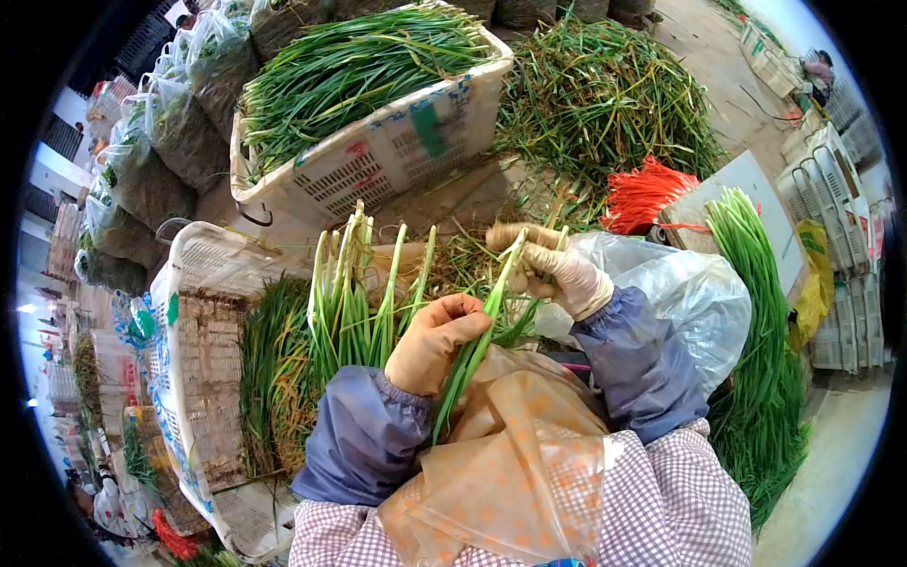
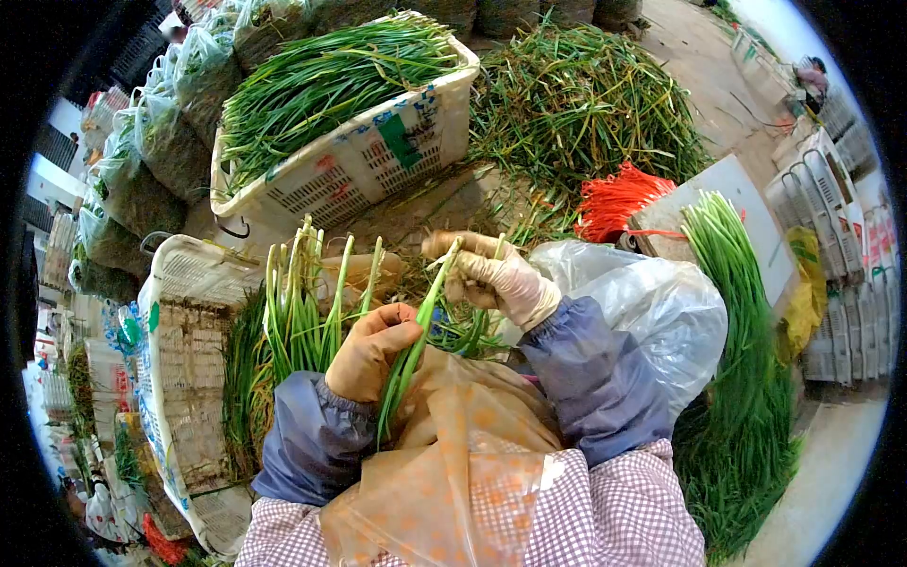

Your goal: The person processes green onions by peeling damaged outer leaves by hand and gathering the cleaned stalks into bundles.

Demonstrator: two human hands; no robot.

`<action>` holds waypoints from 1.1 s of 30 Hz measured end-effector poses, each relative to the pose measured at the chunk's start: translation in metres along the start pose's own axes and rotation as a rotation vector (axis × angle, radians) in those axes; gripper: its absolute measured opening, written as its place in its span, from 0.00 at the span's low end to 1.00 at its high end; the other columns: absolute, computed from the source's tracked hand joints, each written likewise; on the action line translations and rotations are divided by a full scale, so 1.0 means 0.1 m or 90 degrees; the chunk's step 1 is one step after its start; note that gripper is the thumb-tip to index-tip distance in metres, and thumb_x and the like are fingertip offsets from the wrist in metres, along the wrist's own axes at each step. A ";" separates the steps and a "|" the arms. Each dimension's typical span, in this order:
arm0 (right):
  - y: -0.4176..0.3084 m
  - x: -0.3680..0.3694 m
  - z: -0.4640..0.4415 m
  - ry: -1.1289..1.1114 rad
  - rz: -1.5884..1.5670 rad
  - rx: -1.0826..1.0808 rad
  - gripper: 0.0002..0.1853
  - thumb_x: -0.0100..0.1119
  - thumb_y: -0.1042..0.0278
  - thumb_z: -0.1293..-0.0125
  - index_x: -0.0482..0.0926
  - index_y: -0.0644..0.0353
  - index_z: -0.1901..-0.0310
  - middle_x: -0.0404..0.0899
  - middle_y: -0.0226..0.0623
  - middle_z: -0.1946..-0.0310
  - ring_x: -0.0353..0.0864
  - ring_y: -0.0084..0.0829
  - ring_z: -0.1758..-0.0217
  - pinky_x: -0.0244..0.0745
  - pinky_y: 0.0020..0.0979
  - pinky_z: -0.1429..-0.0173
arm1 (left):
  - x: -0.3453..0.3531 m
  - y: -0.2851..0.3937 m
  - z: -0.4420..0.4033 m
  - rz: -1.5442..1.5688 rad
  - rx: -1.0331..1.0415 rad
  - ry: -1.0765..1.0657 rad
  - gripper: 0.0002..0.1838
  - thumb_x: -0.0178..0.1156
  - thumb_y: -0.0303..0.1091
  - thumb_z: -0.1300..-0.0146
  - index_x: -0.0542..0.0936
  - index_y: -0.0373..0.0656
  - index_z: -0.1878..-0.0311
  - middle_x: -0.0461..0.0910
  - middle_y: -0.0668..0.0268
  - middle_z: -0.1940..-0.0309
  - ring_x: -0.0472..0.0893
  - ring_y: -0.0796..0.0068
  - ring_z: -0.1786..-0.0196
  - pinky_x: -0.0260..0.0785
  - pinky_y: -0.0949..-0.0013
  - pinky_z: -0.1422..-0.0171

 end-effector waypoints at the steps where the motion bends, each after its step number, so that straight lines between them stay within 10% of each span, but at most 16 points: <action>1: 0.07 -0.03 -0.05 -0.020 0.034 0.011 0.22 0.62 0.55 0.37 0.75 0.64 0.49 0.78 0.31 0.73 0.69 0.16 0.79 0.53 0.15 0.80 | -0.01 -0.02 -0.01 0.051 -0.038 -0.026 0.07 0.60 0.30 0.40 0.73 0.42 0.61 0.73 0.71 0.75 0.73 0.80 0.75 0.65 0.75 0.72; 9: -0.18 -0.53 0.00 0.178 -0.239 -0.201 0.08 0.55 0.65 0.32 0.78 0.60 0.61 0.77 0.28 0.79 0.66 0.13 0.86 0.55 0.18 0.86 | -0.03 -0.06 0.01 0.093 -0.073 -0.107 0.06 0.58 0.31 0.40 0.73 0.42 0.62 0.72 0.68 0.76 0.72 0.77 0.76 0.66 0.74 0.72; 14: -0.30 0.16 0.19 0.124 0.210 -0.252 0.15 0.60 0.77 0.37 0.75 0.62 0.48 0.77 0.24 0.70 0.73 0.14 0.71 0.71 0.19 0.66 | -0.01 -0.02 0.00 -0.014 0.060 0.054 0.03 0.61 0.26 0.40 0.75 0.42 0.65 0.74 0.75 0.76 0.70 0.87 0.77 0.62 0.81 0.74; 17: -0.32 0.38 0.17 0.184 0.732 -0.395 0.08 0.61 0.77 0.40 0.78 0.64 0.58 0.80 0.32 0.71 0.78 0.22 0.69 0.74 0.26 0.63 | -0.01 -0.03 0.00 -0.066 0.109 0.090 0.04 0.62 0.25 0.41 0.75 0.42 0.66 0.74 0.75 0.77 0.70 0.89 0.76 0.61 0.82 0.73; 22: -0.48 0.13 0.09 0.314 0.831 -0.446 0.03 0.60 0.74 0.40 0.75 0.60 0.66 0.78 0.40 0.75 0.82 0.33 0.71 0.76 0.30 0.67 | -0.04 -0.05 0.04 -0.182 0.138 0.111 0.05 0.63 0.26 0.41 0.75 0.41 0.65 0.74 0.76 0.76 0.70 0.89 0.75 0.62 0.82 0.72; 27: -0.63 -0.63 0.12 0.458 0.377 -0.258 0.05 0.58 0.66 0.33 0.79 0.57 0.62 0.79 0.29 0.77 0.73 0.16 0.78 0.68 0.20 0.75 | -0.06 0.00 0.06 -0.139 0.147 0.104 0.05 0.62 0.27 0.41 0.75 0.41 0.65 0.74 0.75 0.75 0.71 0.89 0.74 0.63 0.81 0.70; 33: -0.02 0.12 0.11 0.050 0.076 0.043 0.15 0.59 0.56 0.34 0.79 0.59 0.55 0.80 0.28 0.76 0.66 0.12 0.84 0.53 0.14 0.82 | -0.03 -0.04 0.02 0.010 0.059 0.028 0.03 0.60 0.26 0.38 0.74 0.42 0.64 0.74 0.74 0.75 0.71 0.87 0.75 0.63 0.79 0.71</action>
Point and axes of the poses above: each hand's wrist, its own z-axis away from the middle knuckle, its own x-axis out of the palm, y = z × x, the point moved 5 cm from there along -z, towards the middle knuckle
